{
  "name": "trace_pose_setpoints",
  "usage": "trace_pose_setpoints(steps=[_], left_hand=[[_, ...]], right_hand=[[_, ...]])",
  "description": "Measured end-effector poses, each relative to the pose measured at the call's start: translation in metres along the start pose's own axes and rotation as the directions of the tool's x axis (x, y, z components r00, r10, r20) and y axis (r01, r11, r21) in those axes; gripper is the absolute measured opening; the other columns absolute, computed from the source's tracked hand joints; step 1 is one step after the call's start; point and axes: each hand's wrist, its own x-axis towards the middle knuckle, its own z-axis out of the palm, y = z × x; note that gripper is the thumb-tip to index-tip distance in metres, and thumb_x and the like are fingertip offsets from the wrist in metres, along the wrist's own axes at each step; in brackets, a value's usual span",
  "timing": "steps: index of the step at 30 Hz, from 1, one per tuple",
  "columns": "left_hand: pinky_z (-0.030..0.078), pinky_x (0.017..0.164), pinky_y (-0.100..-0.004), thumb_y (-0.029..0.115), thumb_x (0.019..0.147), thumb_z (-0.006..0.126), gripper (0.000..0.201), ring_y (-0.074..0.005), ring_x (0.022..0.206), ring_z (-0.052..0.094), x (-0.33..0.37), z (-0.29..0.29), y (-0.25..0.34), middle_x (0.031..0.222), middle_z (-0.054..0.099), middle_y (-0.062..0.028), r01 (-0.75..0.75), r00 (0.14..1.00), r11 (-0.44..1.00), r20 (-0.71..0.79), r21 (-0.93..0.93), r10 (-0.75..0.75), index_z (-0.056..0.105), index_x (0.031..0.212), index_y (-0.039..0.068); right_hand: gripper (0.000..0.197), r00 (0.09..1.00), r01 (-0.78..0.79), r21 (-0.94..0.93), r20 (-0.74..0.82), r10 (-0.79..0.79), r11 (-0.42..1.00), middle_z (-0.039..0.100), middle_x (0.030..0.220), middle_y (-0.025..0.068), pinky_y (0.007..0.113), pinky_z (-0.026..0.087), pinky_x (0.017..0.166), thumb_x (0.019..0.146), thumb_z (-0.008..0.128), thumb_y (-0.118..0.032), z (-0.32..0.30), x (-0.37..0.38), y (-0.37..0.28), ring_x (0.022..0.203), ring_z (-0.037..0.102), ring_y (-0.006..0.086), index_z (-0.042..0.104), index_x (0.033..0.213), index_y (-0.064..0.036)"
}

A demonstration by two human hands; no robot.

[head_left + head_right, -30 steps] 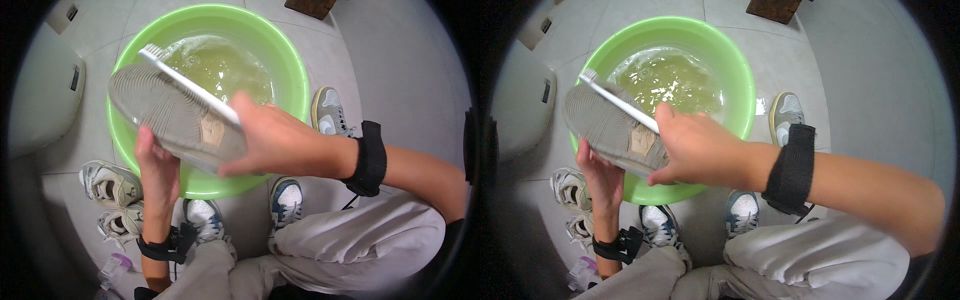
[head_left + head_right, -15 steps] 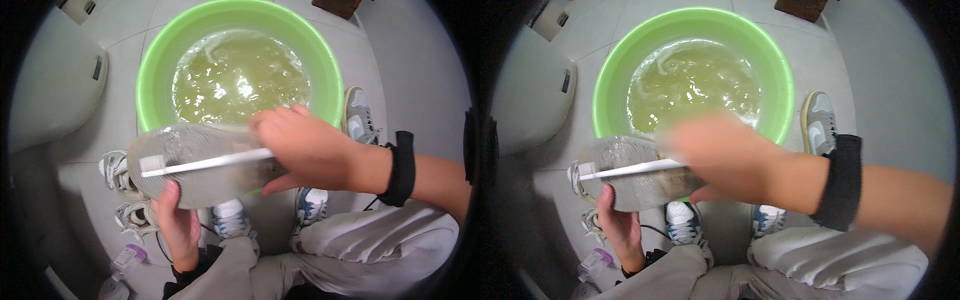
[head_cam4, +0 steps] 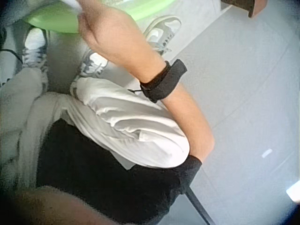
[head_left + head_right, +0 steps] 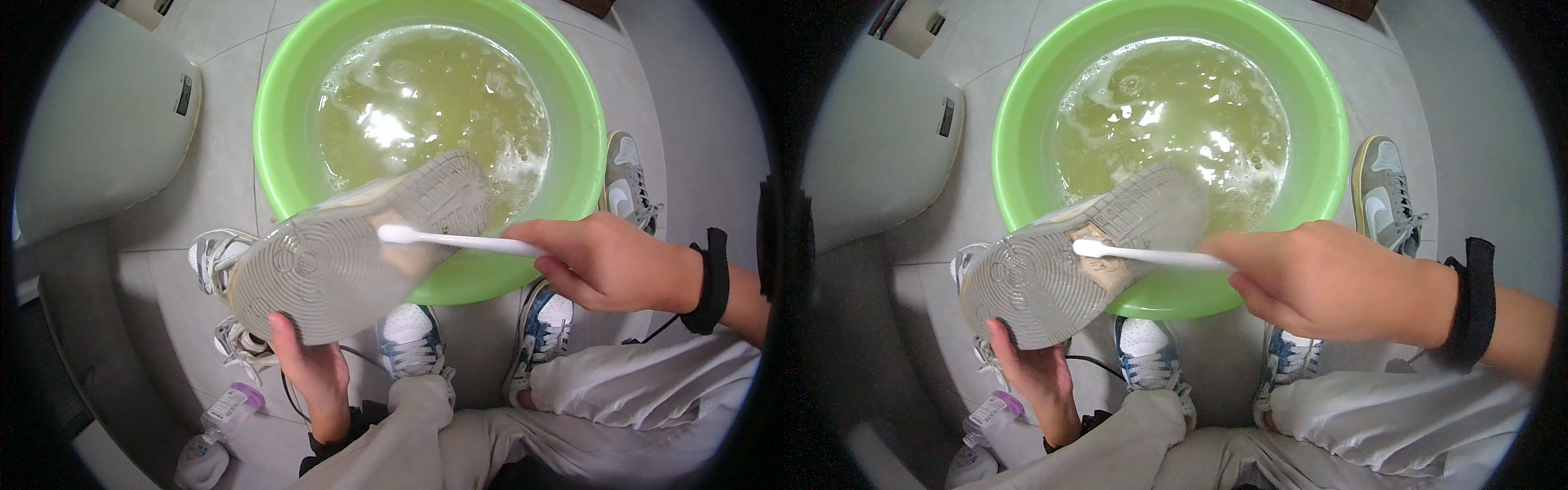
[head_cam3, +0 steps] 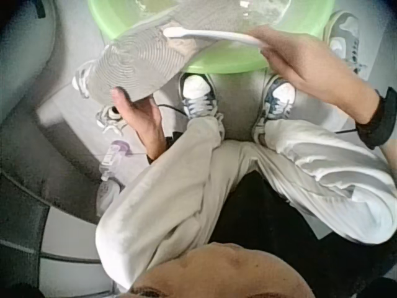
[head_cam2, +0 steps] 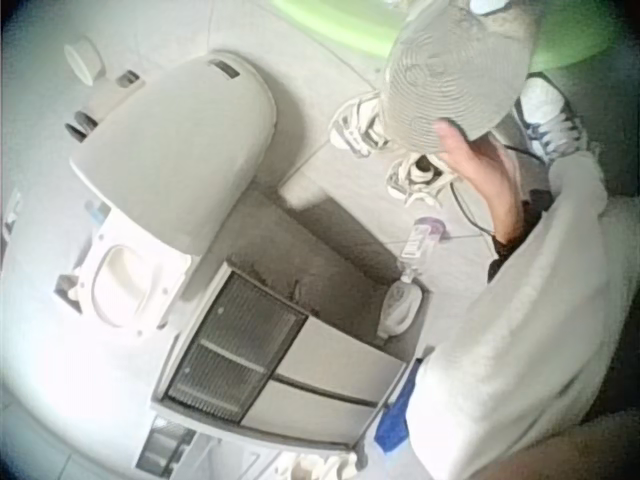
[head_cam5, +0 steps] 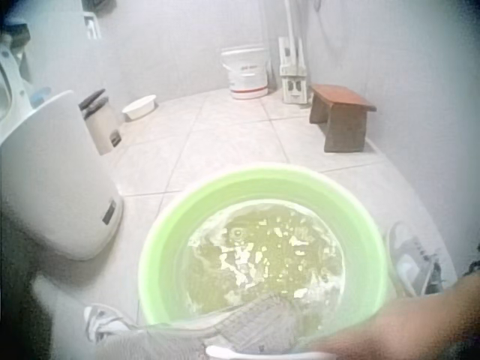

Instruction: The person cleans a shoe using a toothbrush and soapy water in a green basin, scrubbing both the upper and the sole.

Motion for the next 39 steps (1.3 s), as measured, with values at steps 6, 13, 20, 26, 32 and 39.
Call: trace_pose_setpoints(steps=[6,13,20,26,32,39], left_hand=[[0.034,0.093,-0.0349,0.036,0.089,0.038,0.047,-0.0184,0.11,0.043,0.006,0.002,0.001,0.12,0.044,-0.0064,0.018,0.997,0.997,-0.072,-0.078,-0.024,0.036,0.123,0.004],[0.032,0.093,-0.0339,0.034,0.089,0.038,0.047,-0.0183,0.11,0.043,0.006,-0.001,0.007,0.12,0.045,-0.0079,-0.022,0.999,0.995,-0.03,0.094,0.025,0.036,0.123,0.001],[0.032,0.093,-0.0341,0.034,0.088,0.039,0.048,-0.0191,0.109,0.044,0.009,-0.009,0.001,0.119,0.045,-0.0086,-0.003,1.0,0.993,-0.018,0.121,0.005,0.037,0.122,0.0],[0.033,0.093,-0.0347,0.037,0.088,0.039,0.052,-0.0208,0.11,0.043,0.014,-0.011,-0.01,0.122,0.042,-0.0098,-0.052,0.998,0.994,-0.03,0.094,0.055,0.032,0.124,0.0],[0.032,0.094,-0.0371,0.04,0.086,0.04,0.058,-0.0235,0.113,0.041,0.015,-0.012,-0.018,0.123,0.041,-0.0119,-0.077,0.997,0.992,0.022,0.099,0.075,0.029,0.126,0.0],[0.036,0.093,-0.0383,0.041,0.088,0.033,0.053,-0.0231,0.112,0.043,0.023,-0.021,-0.023,0.124,0.041,-0.0097,-0.105,0.992,0.988,0.083,0.113,0.096,0.03,0.127,0.006]], right_hand=[[0.023,0.996,0.029,-0.102,-0.085,-0.037,0.994,0.053,0.06,0.0139,0.039,0.043,0.05,0.079,0.048,-0.011,-0.005,0.007,-0.001,0.053,0.053,0.0323,0.05,0.101,-0.0029],[0.024,0.998,0.051,-0.168,-0.025,-0.056,0.985,0.053,0.057,0.0154,0.037,0.044,0.05,0.078,0.048,-0.009,-0.006,0.0,-0.003,0.051,0.054,0.0307,0.053,0.1,-0.0025],[0.027,0.992,-0.012,-0.176,-0.124,-0.01,0.984,0.055,0.061,0.0135,0.034,0.045,0.05,0.076,0.05,-0.007,-0.009,0.003,0.001,0.05,0.055,0.0274,0.053,0.103,-0.0029],[0.039,0.988,0.036,-0.333,-0.129,-0.083,0.942,0.058,0.069,0.0129,0.031,0.046,0.051,0.076,0.047,0.0,-0.004,0.007,-0.004,0.053,0.056,0.0251,0.05,0.114,-0.005],[0.041,0.989,0.145,-0.441,0.033,-0.145,0.886,0.051,0.06,0.0084,0.031,0.041,0.045,0.074,0.051,-0.004,-0.007,0.005,-0.008,0.048,0.051,0.0211,0.05,0.115,-0.0059],[0.041,0.989,0.067,-0.48,-0.085,-0.122,0.875,0.045,0.056,0.0058,0.031,0.041,0.043,0.074,0.053,-0.005,-0.013,0.011,-0.002,0.046,0.049,0.0197,0.049,0.115,-0.0063]])
